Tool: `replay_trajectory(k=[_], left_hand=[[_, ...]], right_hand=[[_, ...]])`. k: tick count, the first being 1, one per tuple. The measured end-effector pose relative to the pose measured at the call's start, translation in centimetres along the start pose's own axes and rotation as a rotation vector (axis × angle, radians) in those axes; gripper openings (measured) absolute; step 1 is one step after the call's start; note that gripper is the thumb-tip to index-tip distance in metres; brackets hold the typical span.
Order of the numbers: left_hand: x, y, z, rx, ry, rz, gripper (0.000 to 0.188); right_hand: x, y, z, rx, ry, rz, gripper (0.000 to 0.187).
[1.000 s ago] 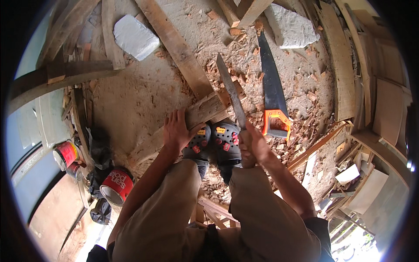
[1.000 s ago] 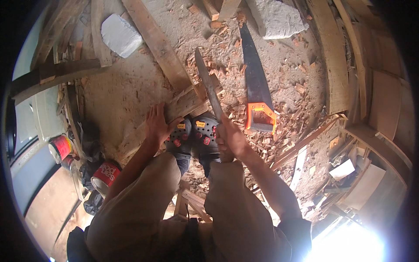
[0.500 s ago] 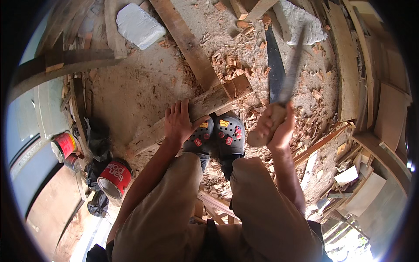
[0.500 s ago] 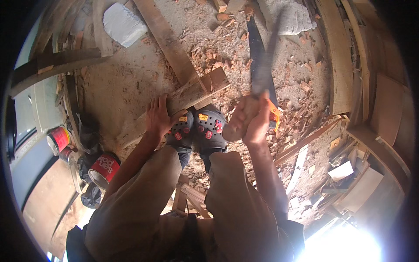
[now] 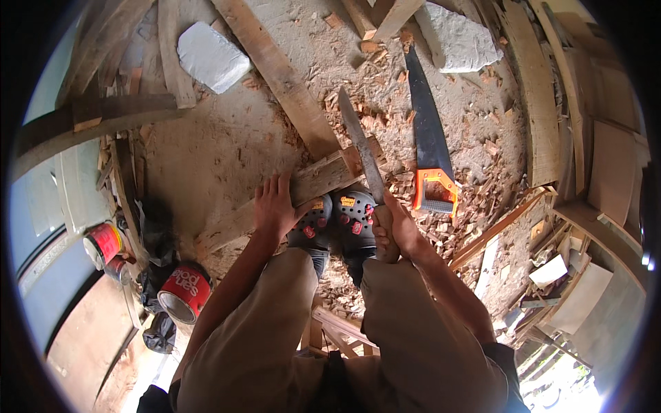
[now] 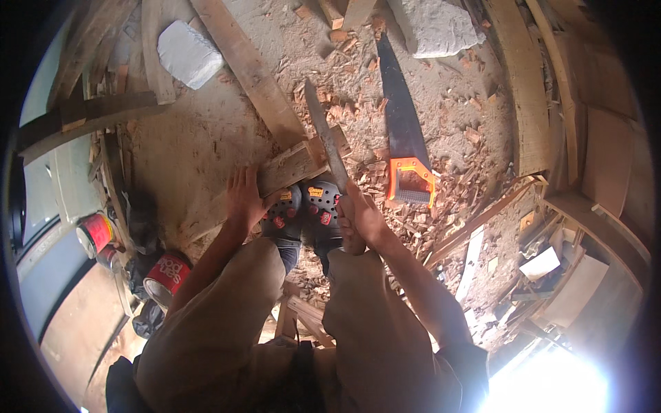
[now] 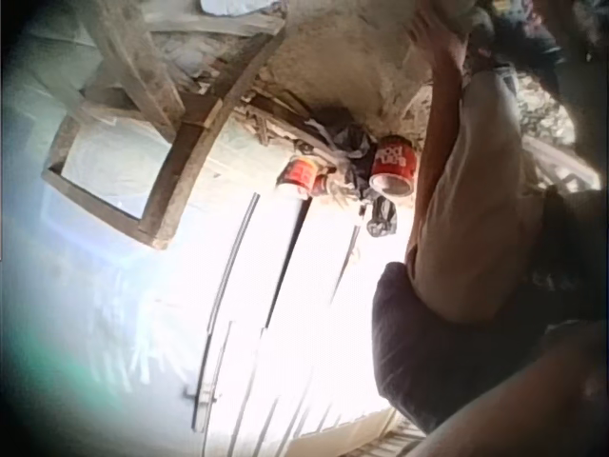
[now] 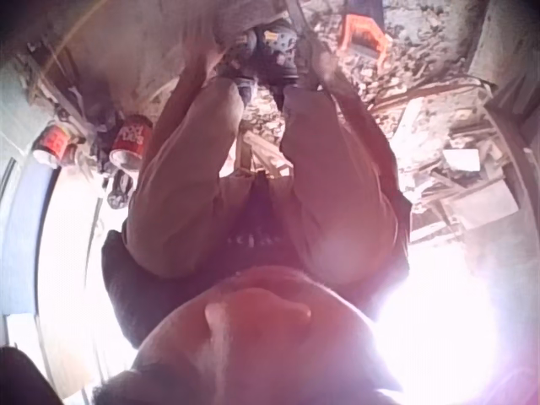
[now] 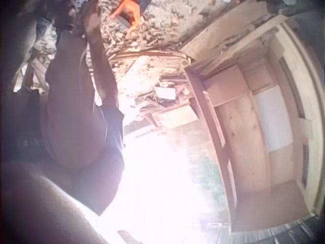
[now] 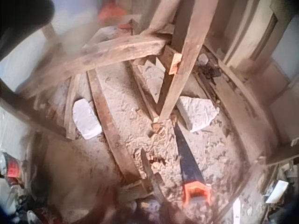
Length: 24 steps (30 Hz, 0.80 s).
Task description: The person sits on the floor and uses a chisel to carve and shape a piece of wood. They repeatedly strike the chisel with a mallet to remove wood shavings and refine the shape of the wood piece.
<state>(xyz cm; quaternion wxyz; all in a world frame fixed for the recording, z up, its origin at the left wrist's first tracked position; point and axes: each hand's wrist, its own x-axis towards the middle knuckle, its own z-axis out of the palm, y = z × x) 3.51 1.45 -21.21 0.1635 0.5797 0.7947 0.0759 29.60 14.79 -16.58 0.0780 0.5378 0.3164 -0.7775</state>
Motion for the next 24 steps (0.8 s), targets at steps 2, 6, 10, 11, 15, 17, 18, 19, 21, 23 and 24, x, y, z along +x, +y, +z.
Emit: replay_trajectory(k=[2,6,10,11,15,17,18,19,21,23,24], left_hand=[[-0.1,0.1,-0.1,-0.019,0.007,-0.009,0.092],[-0.2,0.3,-0.4,-0.042,-0.053,-0.047,0.091],[0.3,0.1,-0.5,0.006,-0.030,-0.007,0.089],[0.3,0.1,-0.5,0.036,-0.102,-0.054,0.088],[-0.1,0.0,-0.3,-0.029,-0.103,-0.057,0.090],[-0.1,-0.2,-0.2,-0.016,-0.076,-0.029,0.090],[0.0,-0.3,-0.2,0.023,-0.052,-0.014,0.090],[0.0,-0.3,-0.1,0.059,-0.022,0.013,0.090],[0.1,-0.5,0.0,0.086,-0.002,0.039,0.090],[-0.1,-0.4,0.1,0.079,-0.100,-0.020,0.091],[-0.3,-0.4,0.1,0.044,-0.080,-0.019,0.091]], right_hand=[[0.0,0.0,0.1,0.107,0.145,-0.188,0.064],[-0.2,0.6,0.2,0.658,0.105,-0.539,0.068],[-0.1,1.2,-0.5,0.237,-0.079,-0.041,0.050],[0.1,1.3,-0.7,0.338,-0.131,0.020,0.052],[0.6,2.2,-1.9,0.906,-0.280,-0.566,0.068],[1.0,3.3,-1.4,0.494,0.126,-0.678,0.062],[1.3,3.9,-1.1,0.140,0.214,-0.595,0.058],[1.4,3.8,-1.4,-0.033,0.082,-0.334,0.055],[1.5,3.6,-1.6,0.084,-0.073,-0.011,0.053],[1.1,2.8,-1.9,0.343,0.127,-0.203,0.059],[0.9,2.4,-1.6,0.508,0.151,-0.426,0.065]])
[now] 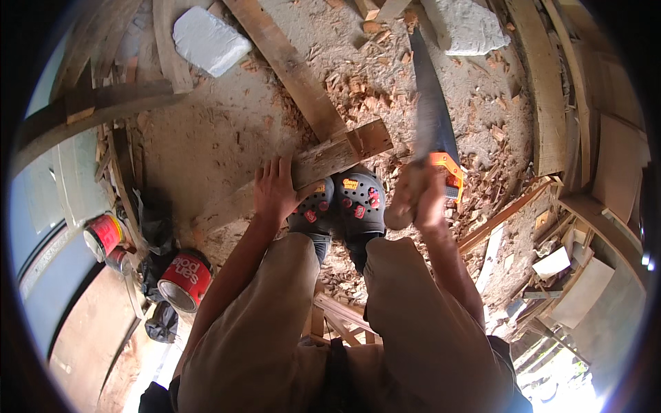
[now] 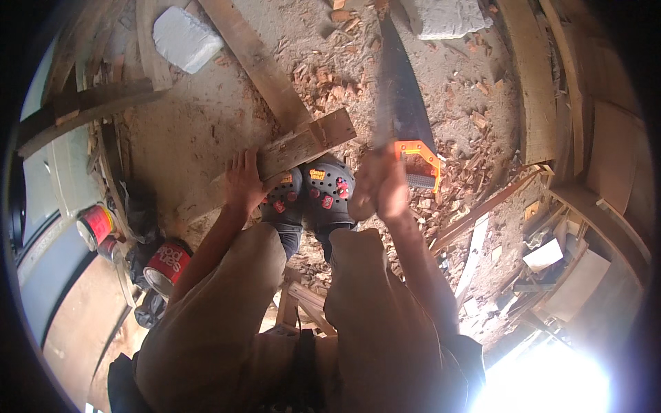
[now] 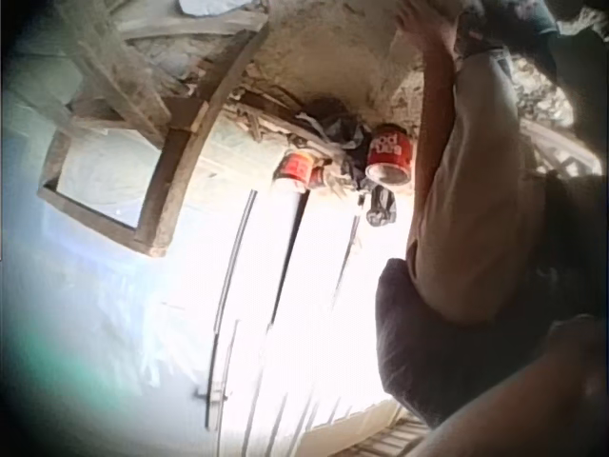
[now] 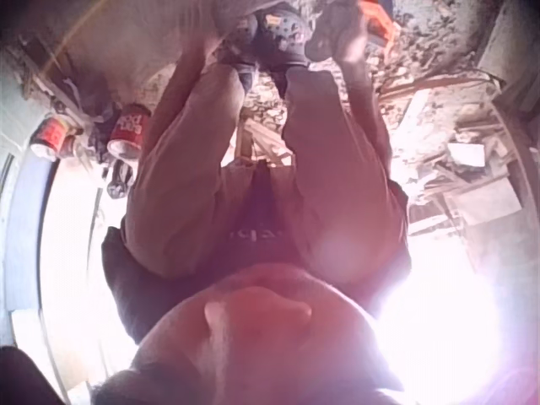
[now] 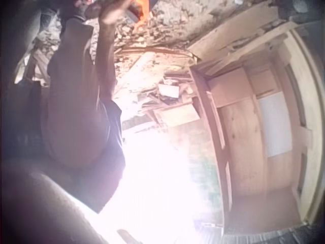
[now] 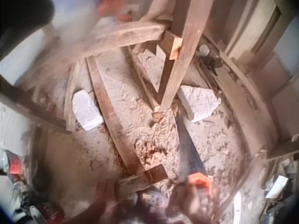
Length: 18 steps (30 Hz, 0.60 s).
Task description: The person sits on the floor and uses a chisel to carve and shape a piece of wood. They repeatedly strike the chisel with a mallet to remove wood shavings and refine the shape of the wood piece.
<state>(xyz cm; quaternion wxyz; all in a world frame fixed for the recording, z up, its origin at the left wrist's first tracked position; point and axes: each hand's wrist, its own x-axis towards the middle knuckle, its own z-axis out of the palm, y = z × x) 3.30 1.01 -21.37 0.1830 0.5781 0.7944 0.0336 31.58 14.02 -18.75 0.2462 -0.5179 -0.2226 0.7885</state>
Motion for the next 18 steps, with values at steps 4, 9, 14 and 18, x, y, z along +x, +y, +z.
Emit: replay_trajectory(k=[4,9,14,18], left_hand=[[-0.3,-0.1,0.2,0.050,0.041,0.027,0.092],[-0.3,-0.3,0.0,0.048,0.005,0.038,0.093],[0.1,-0.5,-0.2,0.041,0.086,0.074,0.091],[0.4,-0.7,-0.1,0.055,0.099,0.089,0.089]], right_hand=[[-0.6,-0.3,2.1,-0.360,-0.117,-0.602,0.061],[-1.3,0.7,0.5,-0.152,-0.109,0.044,0.055],[-0.4,2.6,-1.0,-0.329,-0.245,-0.333,0.057],[0.2,2.0,-0.6,-0.192,-0.385,0.343,0.054]])
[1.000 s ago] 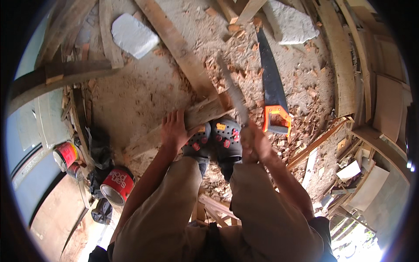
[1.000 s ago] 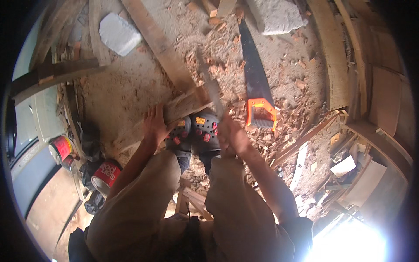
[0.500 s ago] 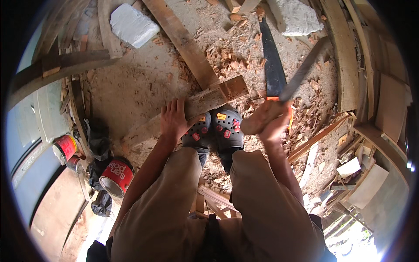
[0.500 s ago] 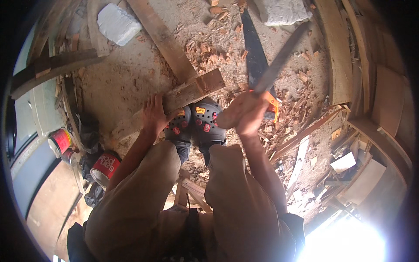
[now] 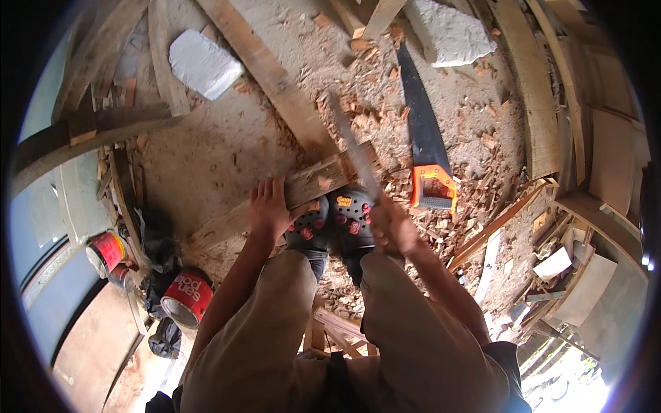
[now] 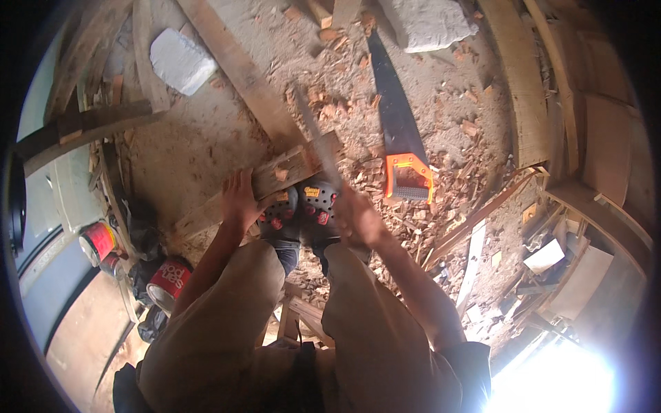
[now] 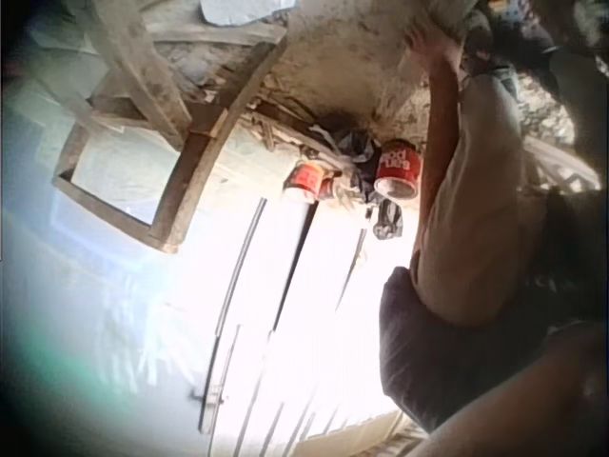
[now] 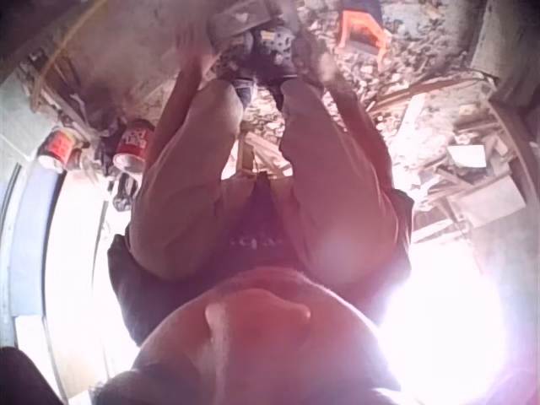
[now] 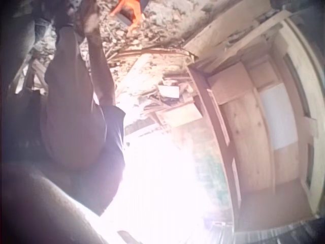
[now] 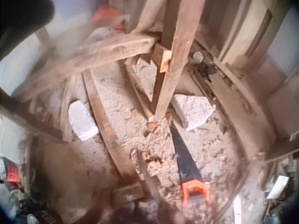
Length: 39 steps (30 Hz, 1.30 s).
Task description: The person sits on the floor and uses a chisel to carve and shape a piece of wood. They repeatedly strike the chisel with a mallet to remove wood shavings and refine the shape of the wood piece.
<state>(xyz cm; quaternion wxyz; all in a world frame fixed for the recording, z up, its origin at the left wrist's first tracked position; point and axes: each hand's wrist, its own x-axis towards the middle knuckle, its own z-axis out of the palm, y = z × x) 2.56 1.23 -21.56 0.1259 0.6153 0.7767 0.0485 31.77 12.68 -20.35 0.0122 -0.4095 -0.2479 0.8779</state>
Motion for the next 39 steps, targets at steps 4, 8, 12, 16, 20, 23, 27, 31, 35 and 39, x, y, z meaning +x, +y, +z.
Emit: replay_trajectory(k=[4,8,12,16,20,23,27,31,35,39], left_hand=[[-0.3,0.1,0.2,-0.066,-0.041,-0.047,0.088],[-0.5,0.0,0.3,0.127,0.001,-0.013,0.086],[-0.9,-0.1,0.1,-0.023,-0.137,-0.062,0.087],[-0.9,-0.1,0.2,-0.007,0.002,0.001,0.089],[-0.5,-0.3,0.2,0.020,-0.027,-0.022,0.090],[-0.4,-0.4,0.2,0.007,-0.050,-0.019,0.091],[0.0,-0.6,0.1,-0.031,0.025,0.036,0.091],[1.1,-1.6,-1.1,-0.138,-0.050,0.055,0.089],[3.6,-3.1,-3.1,-0.432,-0.394,-0.130,0.079],[6.6,-4.4,-4.5,-0.587,-0.597,-0.177,0.073]], right_hand=[[-1.0,-1.8,0.5,0.504,0.032,-0.475,0.065],[-1.0,-2.0,2.2,-0.454,0.212,-0.215,0.050],[-1.0,-1.4,2.0,-0.008,0.339,-0.291,0.070],[-0.6,0.2,1.3,0.259,0.115,-0.426,0.064],[-0.2,0.8,1.7,-0.126,0.076,-0.269,0.056],[-1.1,-1.6,1.2,0.222,0.166,-0.252,0.066],[-0.8,-4.3,1.3,0.453,0.332,-0.399,0.071],[-0.8,-2.6,2.3,0.392,0.520,-0.206,0.070],[-1.2,0.0,2.2,0.476,0.499,-0.159,0.074],[-0.5,0.7,2.4,0.566,0.469,-0.140,0.074]])
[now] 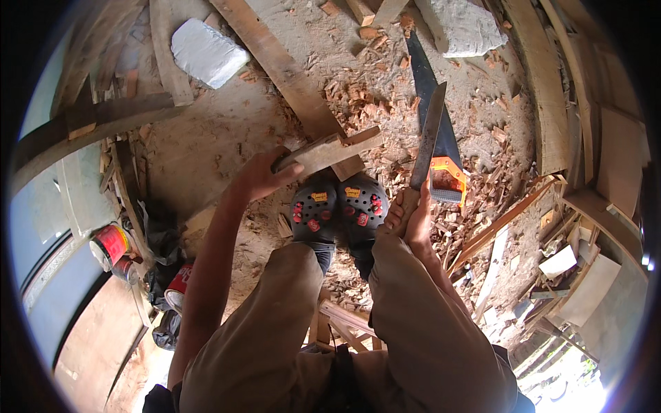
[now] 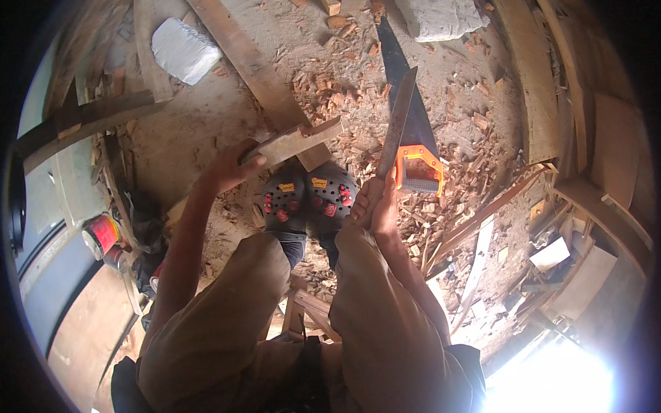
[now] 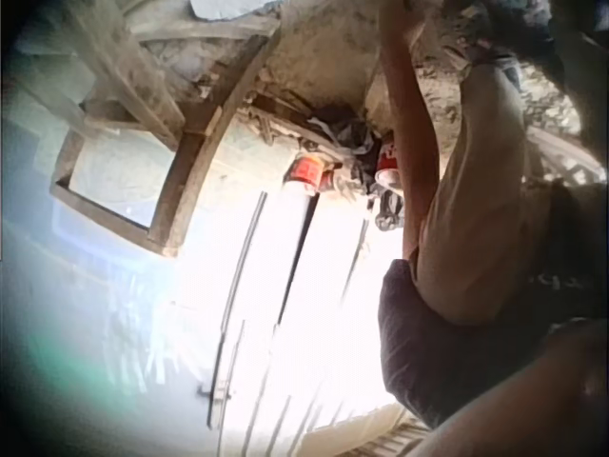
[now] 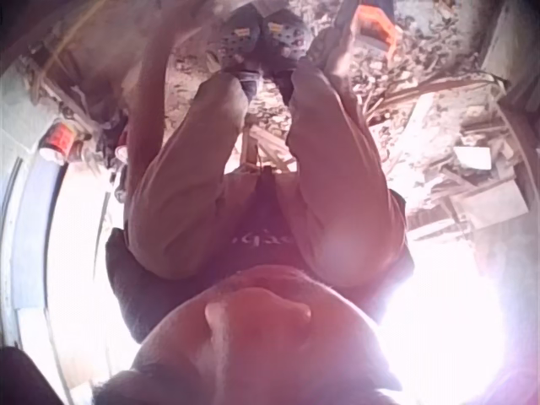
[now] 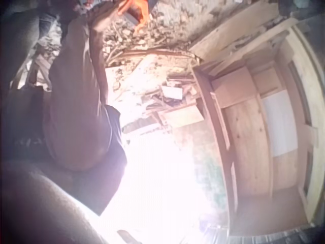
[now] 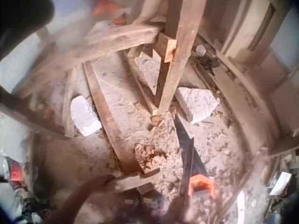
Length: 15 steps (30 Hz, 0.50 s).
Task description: The person sits on the floor and uses a chisel to carve and shape a piece of wood. They repeatedly strike the chisel with a mallet to remove wood shavings and refine the shape of the wood piece.
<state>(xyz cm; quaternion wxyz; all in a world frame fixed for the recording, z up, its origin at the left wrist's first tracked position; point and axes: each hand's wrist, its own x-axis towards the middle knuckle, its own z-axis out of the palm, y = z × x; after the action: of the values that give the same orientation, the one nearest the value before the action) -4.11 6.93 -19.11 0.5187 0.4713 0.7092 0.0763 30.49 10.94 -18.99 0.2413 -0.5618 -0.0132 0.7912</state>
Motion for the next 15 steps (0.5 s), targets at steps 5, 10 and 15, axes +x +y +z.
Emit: replay_trajectory(k=[5,10,15], left_hand=[[0.5,0.0,-0.8,-0.042,-0.031,0.043,0.073],[0.3,0.1,-0.5,-0.028,-0.001,0.019,0.071],[0.0,0.4,-0.5,-0.016,0.001,-0.019,0.073]], right_hand=[[0.0,-0.3,1.2,-0.157,-0.012,-0.030,0.072],[-0.3,-1.2,1.8,-0.274,-0.027,-0.095,0.061],[0.1,-1.4,1.9,-0.276,-0.006,-0.140,0.052]])
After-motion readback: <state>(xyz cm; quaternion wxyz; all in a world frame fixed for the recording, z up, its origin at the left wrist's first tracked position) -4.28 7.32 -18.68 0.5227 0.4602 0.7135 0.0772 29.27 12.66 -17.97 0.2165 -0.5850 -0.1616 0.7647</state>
